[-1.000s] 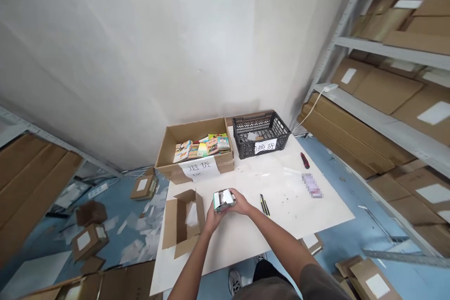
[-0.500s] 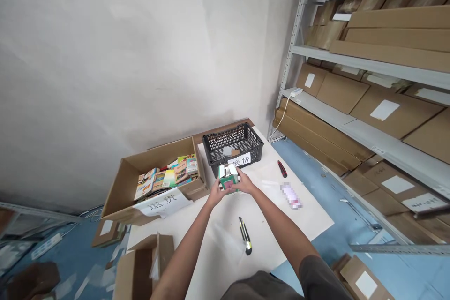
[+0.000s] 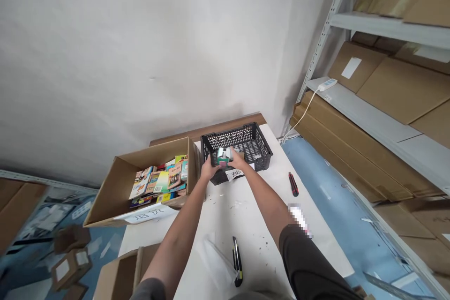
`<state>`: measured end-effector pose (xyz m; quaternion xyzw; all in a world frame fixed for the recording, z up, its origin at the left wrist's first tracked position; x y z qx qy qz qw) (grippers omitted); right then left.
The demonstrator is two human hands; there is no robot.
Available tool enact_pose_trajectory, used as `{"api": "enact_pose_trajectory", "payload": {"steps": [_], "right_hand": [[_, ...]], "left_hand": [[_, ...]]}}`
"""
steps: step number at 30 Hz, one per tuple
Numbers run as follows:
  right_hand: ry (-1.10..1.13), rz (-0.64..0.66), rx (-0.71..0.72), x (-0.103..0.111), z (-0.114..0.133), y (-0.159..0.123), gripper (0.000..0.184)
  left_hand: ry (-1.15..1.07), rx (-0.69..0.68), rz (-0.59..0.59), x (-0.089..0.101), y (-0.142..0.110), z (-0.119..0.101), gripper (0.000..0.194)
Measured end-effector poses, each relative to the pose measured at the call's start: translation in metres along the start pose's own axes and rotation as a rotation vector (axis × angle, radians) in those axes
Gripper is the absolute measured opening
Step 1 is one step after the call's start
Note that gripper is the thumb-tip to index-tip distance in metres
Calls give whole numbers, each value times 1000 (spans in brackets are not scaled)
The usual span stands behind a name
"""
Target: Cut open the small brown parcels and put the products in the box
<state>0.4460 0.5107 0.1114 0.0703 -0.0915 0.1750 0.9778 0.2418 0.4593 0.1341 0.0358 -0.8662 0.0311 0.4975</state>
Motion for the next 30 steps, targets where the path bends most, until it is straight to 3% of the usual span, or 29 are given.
{"api": "enact_pose_trajectory", "payload": {"steps": [2, 5, 10, 14, 20, 30], "right_hand": [[-178, -35, -92, 17, -16, -16, 97], [-452, -21, -176, 44, -28, -45, 84], [-795, 140, -183, 64, -27, -80, 71], [-870, 166, -198, 62, -19, -102, 63], [-891, 157, -234, 57, -6, -147, 63], [-906, 148, -244, 19, 3, -229, 72]], "left_hand": [[122, -54, 24, -9, -11, 11, 71], [286, -258, 108, -21, -29, 16, 51], [484, -304, 160, -25, -38, 10, 49], [543, -297, 211, -23, -50, 1, 45], [516, -320, 207, -25, -96, -2, 49], [463, -379, 218, -24, -167, 22, 51]]}}
Point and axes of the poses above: each hand's wrist, its own y-axis towards the middle knuckle, its own x-axis out of the back of the hand, z = x × y, the point moved 3 cm from there along y, towards the middle knuckle, and after that the axes turned 13 degrees about y, right-handed, at the moved point
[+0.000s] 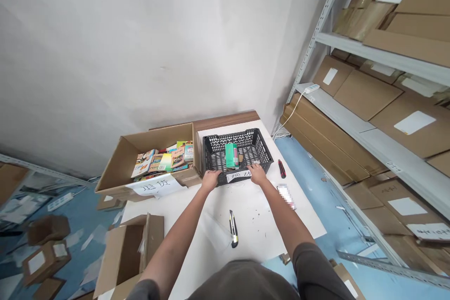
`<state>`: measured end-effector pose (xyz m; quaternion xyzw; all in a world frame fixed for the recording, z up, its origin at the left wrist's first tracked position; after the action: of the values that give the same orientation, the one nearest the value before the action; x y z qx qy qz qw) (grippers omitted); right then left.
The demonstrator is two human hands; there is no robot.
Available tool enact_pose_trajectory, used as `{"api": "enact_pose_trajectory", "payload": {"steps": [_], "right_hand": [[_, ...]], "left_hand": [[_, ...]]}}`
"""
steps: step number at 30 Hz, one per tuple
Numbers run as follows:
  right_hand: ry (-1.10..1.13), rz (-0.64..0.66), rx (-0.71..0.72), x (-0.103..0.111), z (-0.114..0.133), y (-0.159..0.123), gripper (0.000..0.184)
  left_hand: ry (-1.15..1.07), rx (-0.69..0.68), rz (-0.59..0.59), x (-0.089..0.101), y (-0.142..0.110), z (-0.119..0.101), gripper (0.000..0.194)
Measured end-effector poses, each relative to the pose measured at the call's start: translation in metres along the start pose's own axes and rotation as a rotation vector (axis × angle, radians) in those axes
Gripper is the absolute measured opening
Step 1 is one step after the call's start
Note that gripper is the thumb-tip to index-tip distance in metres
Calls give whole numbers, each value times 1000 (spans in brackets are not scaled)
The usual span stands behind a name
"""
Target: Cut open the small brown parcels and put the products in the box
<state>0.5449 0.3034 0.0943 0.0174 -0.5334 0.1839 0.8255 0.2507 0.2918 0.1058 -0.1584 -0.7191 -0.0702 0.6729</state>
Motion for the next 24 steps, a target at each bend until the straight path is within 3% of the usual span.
{"api": "enact_pose_trajectory", "payload": {"steps": [5, 8, 10, 14, 19, 21, 24], "right_hand": [[-10, -20, -132, -12, 19, -28, 89], [27, -144, -113, -20, 53, -47, 86], [76, -205, -48, -31, 88, -60, 80], [205, -191, 186, -76, 177, -86, 72], [407, -33, 406, -159, 301, -109, 46], [507, 21, 453, -195, 351, -113, 34], [613, 112, 504, -245, 420, -117, 25]], "left_hand": [[-32, -35, -90, 2, -34, -10, 72], [-147, -68, -194, 8, -66, -5, 69], [-197, -32, -266, 9, -102, 12, 63], [-164, 263, -331, -5, -211, 88, 51], [-82, 560, -233, -36, -372, 188, 47], [-85, 589, -146, -51, -421, 208, 45], [-177, 541, -16, -80, -469, 211, 46]]}}
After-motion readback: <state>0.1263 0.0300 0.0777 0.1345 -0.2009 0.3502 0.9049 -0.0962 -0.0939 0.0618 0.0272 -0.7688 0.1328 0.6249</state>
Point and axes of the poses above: each hand's wrist, its own y-axis towards the middle knuckle, its own x-axis out of the back of the hand, z = x × y, the point moved 3 cm from there along y, towards the middle knuckle, and after that the axes turned 13 degrees about y, right-handed, at the moved point
